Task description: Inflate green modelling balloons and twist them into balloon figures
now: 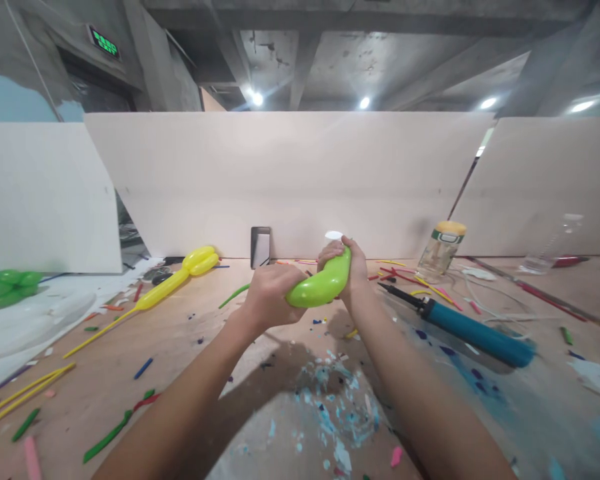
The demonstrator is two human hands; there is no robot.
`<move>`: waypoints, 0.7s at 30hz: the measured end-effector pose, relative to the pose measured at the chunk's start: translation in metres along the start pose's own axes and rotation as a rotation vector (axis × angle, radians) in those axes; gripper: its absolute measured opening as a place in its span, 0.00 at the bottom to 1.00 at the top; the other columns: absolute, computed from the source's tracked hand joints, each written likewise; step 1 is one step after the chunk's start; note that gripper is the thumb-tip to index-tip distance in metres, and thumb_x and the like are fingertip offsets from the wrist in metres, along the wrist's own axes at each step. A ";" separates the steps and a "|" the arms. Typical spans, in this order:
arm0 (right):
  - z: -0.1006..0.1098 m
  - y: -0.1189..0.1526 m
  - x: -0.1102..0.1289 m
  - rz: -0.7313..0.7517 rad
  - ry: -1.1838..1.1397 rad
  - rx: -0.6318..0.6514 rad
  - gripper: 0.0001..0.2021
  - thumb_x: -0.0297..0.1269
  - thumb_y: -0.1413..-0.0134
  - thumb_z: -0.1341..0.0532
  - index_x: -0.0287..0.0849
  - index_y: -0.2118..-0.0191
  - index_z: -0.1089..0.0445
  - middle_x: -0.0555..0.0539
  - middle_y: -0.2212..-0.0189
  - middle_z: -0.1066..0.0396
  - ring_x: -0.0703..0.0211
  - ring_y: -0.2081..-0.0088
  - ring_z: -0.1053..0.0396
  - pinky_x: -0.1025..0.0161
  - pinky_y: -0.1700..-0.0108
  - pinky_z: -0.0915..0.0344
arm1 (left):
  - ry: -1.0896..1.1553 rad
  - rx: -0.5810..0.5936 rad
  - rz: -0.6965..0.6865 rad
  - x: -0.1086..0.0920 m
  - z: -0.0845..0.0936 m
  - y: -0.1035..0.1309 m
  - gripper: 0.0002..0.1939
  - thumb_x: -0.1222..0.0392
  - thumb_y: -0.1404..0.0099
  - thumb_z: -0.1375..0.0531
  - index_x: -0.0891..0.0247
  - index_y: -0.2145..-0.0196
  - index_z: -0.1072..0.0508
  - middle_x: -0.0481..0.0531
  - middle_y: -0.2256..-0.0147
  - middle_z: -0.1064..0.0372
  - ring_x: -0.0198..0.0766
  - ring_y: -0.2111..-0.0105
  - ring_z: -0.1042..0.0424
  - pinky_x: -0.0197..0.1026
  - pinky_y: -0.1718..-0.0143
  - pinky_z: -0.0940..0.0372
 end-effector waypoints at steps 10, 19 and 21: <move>-0.009 0.011 0.054 0.363 0.027 -0.117 0.10 0.31 0.54 0.44 0.44 0.79 0.48 0.57 0.87 0.42 0.68 0.83 0.39 0.67 0.75 0.34 | -0.132 0.240 0.607 0.047 0.007 0.004 0.10 0.55 0.49 0.39 0.59 0.68 0.29 0.49 0.74 0.29 0.38 0.74 0.30 0.38 0.73 0.40; 0.014 0.000 0.034 0.277 -0.175 -0.223 0.07 0.29 0.54 0.47 0.44 0.77 0.47 0.57 0.87 0.40 0.69 0.84 0.38 0.70 0.76 0.34 | 0.110 0.002 0.567 0.033 0.020 -0.006 0.10 0.62 0.53 0.38 0.62 0.70 0.33 0.44 0.77 0.34 0.31 0.77 0.36 0.34 0.75 0.41; 0.018 -0.003 0.028 0.237 -0.191 -0.216 0.06 0.30 0.54 0.46 0.44 0.76 0.45 0.57 0.87 0.40 0.69 0.84 0.37 0.70 0.75 0.33 | 0.158 -0.012 0.538 0.027 0.019 -0.007 0.10 0.63 0.53 0.38 0.63 0.70 0.33 0.44 0.77 0.35 0.31 0.77 0.36 0.33 0.75 0.41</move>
Point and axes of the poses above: each hand's wrist, its own y-axis away from the middle knuckle, its own z-axis out of the back of the hand, x = y × z, the point moved 6 cm from there along -y, towards the middle knuckle
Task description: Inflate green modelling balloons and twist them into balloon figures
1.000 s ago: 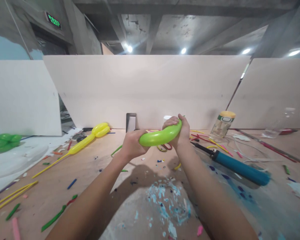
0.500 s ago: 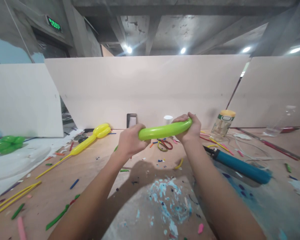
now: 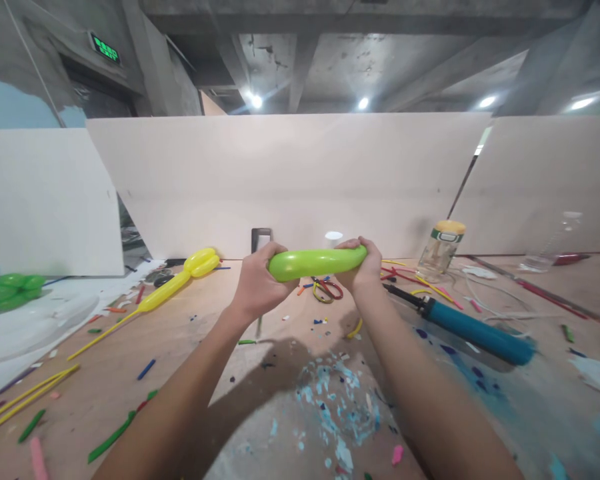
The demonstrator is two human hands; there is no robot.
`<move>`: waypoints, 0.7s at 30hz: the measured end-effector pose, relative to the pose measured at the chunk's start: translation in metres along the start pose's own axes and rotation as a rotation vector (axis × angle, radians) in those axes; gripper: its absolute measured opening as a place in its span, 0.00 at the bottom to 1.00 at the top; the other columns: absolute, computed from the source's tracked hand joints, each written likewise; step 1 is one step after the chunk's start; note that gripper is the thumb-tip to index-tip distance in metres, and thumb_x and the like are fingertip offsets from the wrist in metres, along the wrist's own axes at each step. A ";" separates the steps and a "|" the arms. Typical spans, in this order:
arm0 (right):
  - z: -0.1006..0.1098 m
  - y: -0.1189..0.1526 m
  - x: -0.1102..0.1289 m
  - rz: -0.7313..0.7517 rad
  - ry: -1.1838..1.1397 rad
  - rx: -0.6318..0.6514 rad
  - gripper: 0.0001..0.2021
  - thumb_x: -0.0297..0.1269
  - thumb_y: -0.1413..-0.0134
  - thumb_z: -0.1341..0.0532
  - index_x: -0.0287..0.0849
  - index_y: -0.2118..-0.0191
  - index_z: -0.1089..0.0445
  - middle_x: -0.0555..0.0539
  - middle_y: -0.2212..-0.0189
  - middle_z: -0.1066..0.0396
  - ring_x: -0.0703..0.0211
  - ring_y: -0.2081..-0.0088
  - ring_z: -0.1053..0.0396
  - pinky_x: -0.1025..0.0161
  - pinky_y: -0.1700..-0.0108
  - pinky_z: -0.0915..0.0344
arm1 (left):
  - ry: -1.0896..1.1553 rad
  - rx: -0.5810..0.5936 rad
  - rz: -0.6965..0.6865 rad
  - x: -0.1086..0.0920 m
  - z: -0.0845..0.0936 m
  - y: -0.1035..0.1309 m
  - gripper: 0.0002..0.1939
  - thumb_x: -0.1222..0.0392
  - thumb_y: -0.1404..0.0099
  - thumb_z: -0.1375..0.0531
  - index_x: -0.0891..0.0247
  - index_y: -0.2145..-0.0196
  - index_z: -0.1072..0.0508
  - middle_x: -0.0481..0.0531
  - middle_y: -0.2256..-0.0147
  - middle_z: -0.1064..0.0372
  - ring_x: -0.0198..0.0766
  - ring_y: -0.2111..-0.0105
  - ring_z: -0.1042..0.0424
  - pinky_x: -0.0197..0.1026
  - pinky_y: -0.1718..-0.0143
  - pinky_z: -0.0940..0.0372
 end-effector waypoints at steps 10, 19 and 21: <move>0.025 -0.010 -0.016 -0.115 0.059 -0.087 0.05 0.32 0.54 0.45 0.44 0.76 0.43 0.57 0.85 0.37 0.67 0.82 0.36 0.68 0.73 0.33 | -0.048 0.071 0.048 0.007 -0.012 0.002 0.10 0.62 0.50 0.39 0.62 0.67 0.33 0.46 0.74 0.32 0.33 0.74 0.33 0.35 0.73 0.39; -0.026 0.016 0.017 0.240 0.384 0.093 0.08 0.37 0.55 0.45 0.43 0.79 0.43 0.53 0.82 0.38 0.63 0.79 0.35 0.63 0.72 0.34 | -0.374 0.451 0.141 0.033 -0.027 0.009 0.25 0.44 0.46 0.39 0.54 0.52 0.31 0.51 0.61 0.25 0.47 0.63 0.27 0.44 0.67 0.36; -0.033 0.024 0.000 0.236 0.428 0.161 0.07 0.37 0.55 0.45 0.43 0.79 0.42 0.53 0.81 0.38 0.64 0.79 0.36 0.64 0.72 0.35 | -0.318 0.464 0.116 0.024 -0.032 0.011 0.26 0.42 0.45 0.40 0.53 0.50 0.32 0.51 0.59 0.26 0.45 0.62 0.27 0.43 0.65 0.36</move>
Point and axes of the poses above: each hand's wrist, its own y-axis away from the middle knuckle, its own z-axis out of the back of the hand, x = y × z, the point moved 6 cm from there along -y, towards the middle knuckle
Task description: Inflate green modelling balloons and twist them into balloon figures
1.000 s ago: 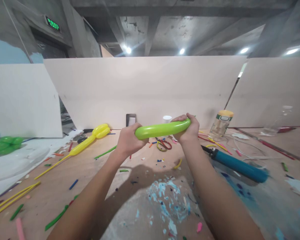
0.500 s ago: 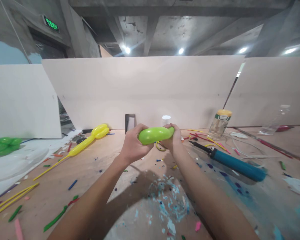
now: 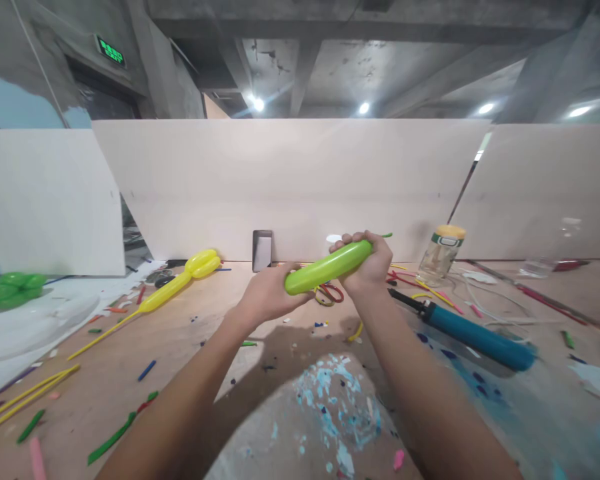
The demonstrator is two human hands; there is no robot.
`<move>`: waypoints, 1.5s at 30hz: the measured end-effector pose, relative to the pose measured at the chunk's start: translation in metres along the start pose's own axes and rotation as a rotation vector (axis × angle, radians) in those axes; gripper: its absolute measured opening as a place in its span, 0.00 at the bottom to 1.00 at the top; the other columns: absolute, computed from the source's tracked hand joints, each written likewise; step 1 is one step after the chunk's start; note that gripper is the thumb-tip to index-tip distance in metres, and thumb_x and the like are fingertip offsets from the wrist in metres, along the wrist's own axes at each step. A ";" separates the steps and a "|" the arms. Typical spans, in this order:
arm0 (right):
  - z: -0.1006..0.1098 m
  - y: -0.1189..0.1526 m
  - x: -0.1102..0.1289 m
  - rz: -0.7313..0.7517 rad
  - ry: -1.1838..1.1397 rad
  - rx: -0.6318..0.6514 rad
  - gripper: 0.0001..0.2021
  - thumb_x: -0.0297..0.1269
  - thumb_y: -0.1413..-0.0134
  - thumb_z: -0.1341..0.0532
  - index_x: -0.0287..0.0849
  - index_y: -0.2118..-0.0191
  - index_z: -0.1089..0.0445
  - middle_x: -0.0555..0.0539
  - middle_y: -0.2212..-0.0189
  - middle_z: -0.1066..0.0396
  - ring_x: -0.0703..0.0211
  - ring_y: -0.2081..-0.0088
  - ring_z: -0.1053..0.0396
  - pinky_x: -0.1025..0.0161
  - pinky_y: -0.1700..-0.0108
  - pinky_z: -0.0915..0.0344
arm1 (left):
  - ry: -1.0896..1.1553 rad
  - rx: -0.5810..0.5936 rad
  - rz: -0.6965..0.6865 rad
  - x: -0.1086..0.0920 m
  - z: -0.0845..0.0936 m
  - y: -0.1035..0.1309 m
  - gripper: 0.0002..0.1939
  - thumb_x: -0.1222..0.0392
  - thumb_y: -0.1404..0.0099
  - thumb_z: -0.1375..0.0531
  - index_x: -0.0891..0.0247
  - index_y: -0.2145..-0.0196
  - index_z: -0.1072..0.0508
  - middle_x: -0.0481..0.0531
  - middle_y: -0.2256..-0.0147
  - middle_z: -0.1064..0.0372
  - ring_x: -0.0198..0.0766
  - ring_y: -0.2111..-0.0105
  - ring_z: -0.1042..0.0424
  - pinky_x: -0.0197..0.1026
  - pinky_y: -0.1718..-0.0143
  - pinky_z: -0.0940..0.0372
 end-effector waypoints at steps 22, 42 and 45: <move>0.006 0.017 -0.073 -0.661 0.239 0.160 0.07 0.36 0.54 0.39 0.41 0.78 0.36 0.53 0.84 0.34 0.65 0.82 0.36 0.68 0.78 0.36 | -0.207 -0.337 -0.430 -0.016 0.013 0.009 0.20 0.68 0.47 0.45 0.57 0.55 0.32 0.50 0.61 0.26 0.41 0.59 0.27 0.42 0.60 0.37; -0.012 0.015 -0.029 -0.304 0.404 0.413 0.09 0.40 0.52 0.34 0.42 0.67 0.30 0.48 0.67 0.26 0.61 0.64 0.29 0.65 0.62 0.32 | -0.198 -0.219 -0.167 0.000 0.021 0.002 0.27 0.38 0.42 0.43 0.57 0.52 0.33 0.53 0.60 0.28 0.45 0.60 0.29 0.42 0.63 0.38; -0.013 0.016 -0.030 -0.295 0.480 0.455 0.08 0.40 0.50 0.35 0.41 0.67 0.30 0.47 0.65 0.26 0.61 0.63 0.28 0.65 0.61 0.32 | -0.208 -0.181 -0.124 0.001 0.017 0.002 0.27 0.38 0.39 0.46 0.56 0.49 0.35 0.53 0.60 0.27 0.45 0.62 0.28 0.42 0.65 0.39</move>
Point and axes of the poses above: each hand's wrist, its own y-axis away from the middle knuckle, its own z-axis out of the back of the hand, x = y × z, the point moved 6 cm from there along -y, towards the middle knuckle
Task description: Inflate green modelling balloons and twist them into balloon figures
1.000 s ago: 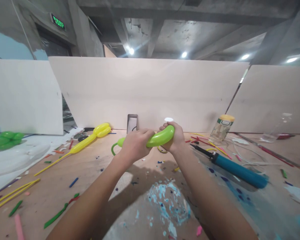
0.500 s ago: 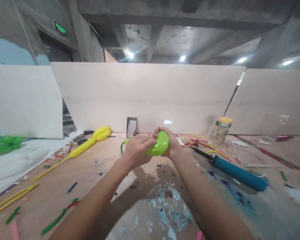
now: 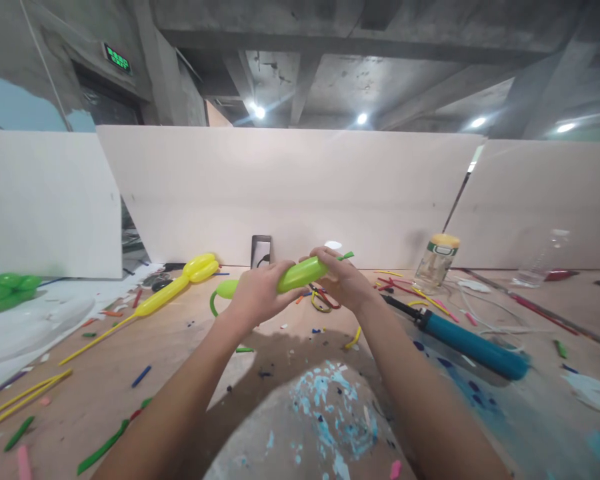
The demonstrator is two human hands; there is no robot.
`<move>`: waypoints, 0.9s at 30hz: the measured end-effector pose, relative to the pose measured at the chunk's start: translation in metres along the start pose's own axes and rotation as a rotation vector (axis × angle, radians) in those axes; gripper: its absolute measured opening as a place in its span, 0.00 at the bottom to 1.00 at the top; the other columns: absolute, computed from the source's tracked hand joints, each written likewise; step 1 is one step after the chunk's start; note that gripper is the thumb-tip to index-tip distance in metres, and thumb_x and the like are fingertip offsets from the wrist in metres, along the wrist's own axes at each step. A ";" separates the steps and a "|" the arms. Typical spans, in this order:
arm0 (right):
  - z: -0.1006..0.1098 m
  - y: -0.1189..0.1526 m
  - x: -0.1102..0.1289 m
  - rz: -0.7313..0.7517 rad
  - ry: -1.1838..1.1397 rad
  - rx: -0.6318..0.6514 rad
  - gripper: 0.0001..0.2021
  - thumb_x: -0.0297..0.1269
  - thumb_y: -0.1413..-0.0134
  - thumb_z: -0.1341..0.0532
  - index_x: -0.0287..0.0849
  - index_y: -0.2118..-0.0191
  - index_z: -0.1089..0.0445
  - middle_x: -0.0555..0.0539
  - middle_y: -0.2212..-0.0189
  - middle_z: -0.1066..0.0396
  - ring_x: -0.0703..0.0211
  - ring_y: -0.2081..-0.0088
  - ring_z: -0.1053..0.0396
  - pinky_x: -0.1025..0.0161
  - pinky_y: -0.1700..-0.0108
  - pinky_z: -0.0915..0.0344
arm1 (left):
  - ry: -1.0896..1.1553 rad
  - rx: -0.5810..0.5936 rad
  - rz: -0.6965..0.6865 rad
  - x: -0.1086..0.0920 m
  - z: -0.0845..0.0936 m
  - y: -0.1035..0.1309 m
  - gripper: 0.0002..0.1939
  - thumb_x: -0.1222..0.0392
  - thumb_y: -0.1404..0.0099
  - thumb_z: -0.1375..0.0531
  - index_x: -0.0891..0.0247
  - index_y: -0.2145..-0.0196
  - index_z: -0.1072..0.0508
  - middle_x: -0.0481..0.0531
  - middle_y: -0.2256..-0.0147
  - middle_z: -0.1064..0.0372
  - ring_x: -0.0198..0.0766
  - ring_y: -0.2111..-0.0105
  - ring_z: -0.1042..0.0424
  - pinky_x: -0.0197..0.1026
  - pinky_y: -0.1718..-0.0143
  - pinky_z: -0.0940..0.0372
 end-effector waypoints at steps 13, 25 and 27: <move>0.006 0.007 0.024 0.084 0.619 0.116 0.16 0.26 0.56 0.33 0.43 0.58 0.27 0.50 0.70 0.27 0.65 0.72 0.31 0.71 0.74 0.36 | -0.028 0.018 -0.038 0.004 -0.001 -0.001 0.21 0.44 0.36 0.46 0.54 0.50 0.32 0.51 0.58 0.26 0.42 0.63 0.28 0.38 0.67 0.41; 0.003 0.008 0.024 0.149 0.637 0.038 0.11 0.27 0.58 0.33 0.42 0.63 0.26 0.52 0.75 0.29 0.67 0.76 0.34 0.71 0.77 0.40 | -0.020 0.035 -0.002 0.003 -0.005 -0.001 0.21 0.39 0.37 0.48 0.52 0.52 0.31 0.49 0.66 0.26 0.42 0.67 0.28 0.38 0.70 0.43; 0.002 0.009 0.026 0.139 0.661 0.037 0.12 0.29 0.56 0.33 0.41 0.62 0.27 0.52 0.75 0.29 0.66 0.76 0.33 0.71 0.77 0.40 | 0.008 0.040 0.007 0.001 -0.002 -0.001 0.24 0.39 0.37 0.48 0.52 0.49 0.33 0.50 0.63 0.26 0.43 0.65 0.28 0.39 0.69 0.42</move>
Point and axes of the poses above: each hand's wrist, its own y-axis away from the middle knuckle, its own z-axis out of the back of the hand, x = y × z, the point moved 6 cm from there along -y, towards the middle knuckle
